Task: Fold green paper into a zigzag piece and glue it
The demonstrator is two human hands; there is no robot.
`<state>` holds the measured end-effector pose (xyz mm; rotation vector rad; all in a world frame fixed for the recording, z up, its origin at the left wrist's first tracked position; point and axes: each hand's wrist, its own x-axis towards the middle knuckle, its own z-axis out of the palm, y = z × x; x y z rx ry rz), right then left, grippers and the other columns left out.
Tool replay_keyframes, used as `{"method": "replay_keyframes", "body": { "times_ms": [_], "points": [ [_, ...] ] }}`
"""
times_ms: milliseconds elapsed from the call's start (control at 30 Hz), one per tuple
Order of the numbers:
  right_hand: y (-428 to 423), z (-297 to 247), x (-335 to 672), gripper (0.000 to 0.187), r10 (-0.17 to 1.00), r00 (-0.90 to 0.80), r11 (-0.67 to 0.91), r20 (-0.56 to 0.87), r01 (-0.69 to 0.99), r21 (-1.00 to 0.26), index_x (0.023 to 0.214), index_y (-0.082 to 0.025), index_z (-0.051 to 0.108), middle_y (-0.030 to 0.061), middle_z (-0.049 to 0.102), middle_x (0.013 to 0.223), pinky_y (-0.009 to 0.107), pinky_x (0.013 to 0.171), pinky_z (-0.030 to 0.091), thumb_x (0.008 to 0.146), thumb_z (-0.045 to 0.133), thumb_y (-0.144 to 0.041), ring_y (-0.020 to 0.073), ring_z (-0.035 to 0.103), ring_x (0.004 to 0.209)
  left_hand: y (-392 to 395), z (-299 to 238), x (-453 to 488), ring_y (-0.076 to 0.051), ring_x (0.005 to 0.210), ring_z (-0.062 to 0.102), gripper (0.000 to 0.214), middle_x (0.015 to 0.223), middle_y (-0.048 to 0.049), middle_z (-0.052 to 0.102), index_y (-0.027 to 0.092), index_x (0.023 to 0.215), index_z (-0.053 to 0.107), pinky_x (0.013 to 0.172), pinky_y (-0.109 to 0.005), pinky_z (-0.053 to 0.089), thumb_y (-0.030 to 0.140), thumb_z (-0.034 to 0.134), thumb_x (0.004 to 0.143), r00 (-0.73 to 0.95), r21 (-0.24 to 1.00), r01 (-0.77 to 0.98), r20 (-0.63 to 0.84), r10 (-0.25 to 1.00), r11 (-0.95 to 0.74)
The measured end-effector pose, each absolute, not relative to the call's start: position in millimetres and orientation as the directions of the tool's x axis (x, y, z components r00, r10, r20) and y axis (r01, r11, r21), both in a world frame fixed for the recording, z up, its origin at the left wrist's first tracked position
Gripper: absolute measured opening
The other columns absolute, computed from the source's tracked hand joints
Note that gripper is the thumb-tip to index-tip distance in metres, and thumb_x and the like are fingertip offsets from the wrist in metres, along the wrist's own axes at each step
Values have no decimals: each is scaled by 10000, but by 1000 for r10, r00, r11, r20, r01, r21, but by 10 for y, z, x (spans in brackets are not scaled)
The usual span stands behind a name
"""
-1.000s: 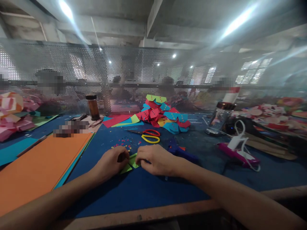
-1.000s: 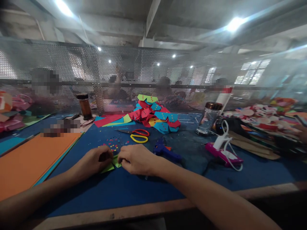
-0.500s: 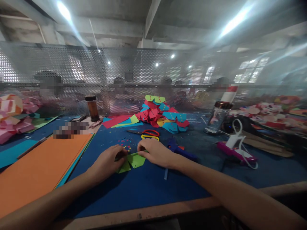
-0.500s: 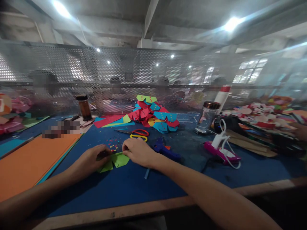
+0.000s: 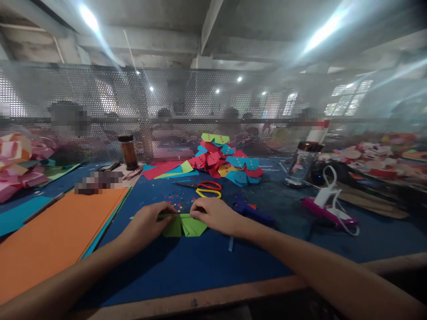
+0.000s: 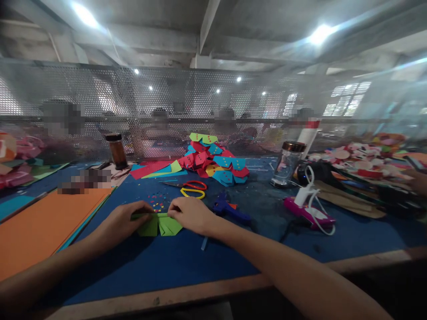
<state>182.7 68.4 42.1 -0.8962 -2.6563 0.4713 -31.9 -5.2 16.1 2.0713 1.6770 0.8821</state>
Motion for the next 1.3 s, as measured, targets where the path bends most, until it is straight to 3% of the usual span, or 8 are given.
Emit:
{"method": "replay_keyframes", "body": {
  "times_ms": [167, 333, 567, 767, 900, 1000, 1133, 1300],
  "points": [
    [693, 429, 1837, 160, 631, -769, 710, 103, 519, -477, 945, -159, 697, 29, 687, 843, 237, 633, 372, 909, 559, -232, 150, 594, 738, -40, 193, -340, -210, 801, 654, 198, 866, -32, 735, 200, 917, 680, 709, -294, 462, 276, 517, 835, 123, 666, 705, 224, 967, -244],
    [700, 399, 1818, 141, 592, -793, 739, 140, 466, -487, 905, -157, 700, 35, 690, 880, 249, 702, 391, 895, 570, -210, 163, 603, 820, -14, 160, -371, -200, 791, 649, 168, 842, -15, 721, 201, 918, 669, 702, -292, 474, 268, 533, 846, 169, 702, 666, 185, 968, -250],
    [727, 377, 1824, 125, 658, -743, 685, 119, 526, -505, 881, -148, 693, 35, 683, 842, 246, 668, 389, 876, 577, -195, 158, 599, 772, -70, 157, -353, -239, 1029, 589, 177, 1040, -36, 679, 243, 994, 641, 894, -374, 445, 172, 617, 834, 276, 419, 781, 435, 857, -464],
    [725, 353, 1826, 125, 668, -740, 657, 76, 538, -528, 910, -160, 686, 22, 679, 821, 230, 636, 386, 866, 571, -178, 148, 599, 748, -113, 203, -319, -239, 980, 571, 208, 1003, -25, 658, 228, 916, 629, 857, -379, 459, 214, 763, 757, 414, 363, 776, 322, 851, -515],
    [722, 333, 1824, 140, 652, -755, 679, 66, 543, -493, 926, -163, 689, 24, 684, 843, 230, 634, 381, 870, 563, -190, 149, 600, 761, -107, 188, -335, -203, 929, 598, 123, 964, -11, 647, 221, 902, 624, 826, -335, 467, 188, 708, 818, 425, 414, 765, 250, 870, -493],
    [733, 307, 1822, 137, 626, -771, 733, 115, 532, -424, 904, -167, 691, 30, 679, 860, 240, 649, 380, 871, 562, -200, 158, 597, 782, -104, 168, -351, -196, 904, 607, 36, 961, -25, 641, 219, 920, 639, 798, -320, 472, 218, 627, 886, 472, 387, 755, 241, 848, -530],
    [744, 275, 1827, 108, 564, -806, 800, 177, 482, -356, 878, -158, 676, 48, 658, 909, 253, 701, 399, 863, 572, -185, 166, 594, 822, -124, 154, -345, -196, 876, 604, 143, 923, -38, 641, 212, 912, 646, 777, -316, 469, 240, 511, 948, 499, 326, 756, 273, 822, -567],
    [714, 272, 1830, 88, 526, -823, 833, 214, 448, -324, 898, -152, 656, 60, 635, 928, 267, 747, 420, 867, 574, -163, 175, 584, 857, -139, 140, -285, -190, 807, 594, 132, 837, -29, 632, 196, 847, 605, 740, -311, 460, 173, 491, 909, 449, 311, 784, 313, 837, -537]
  ]
}}
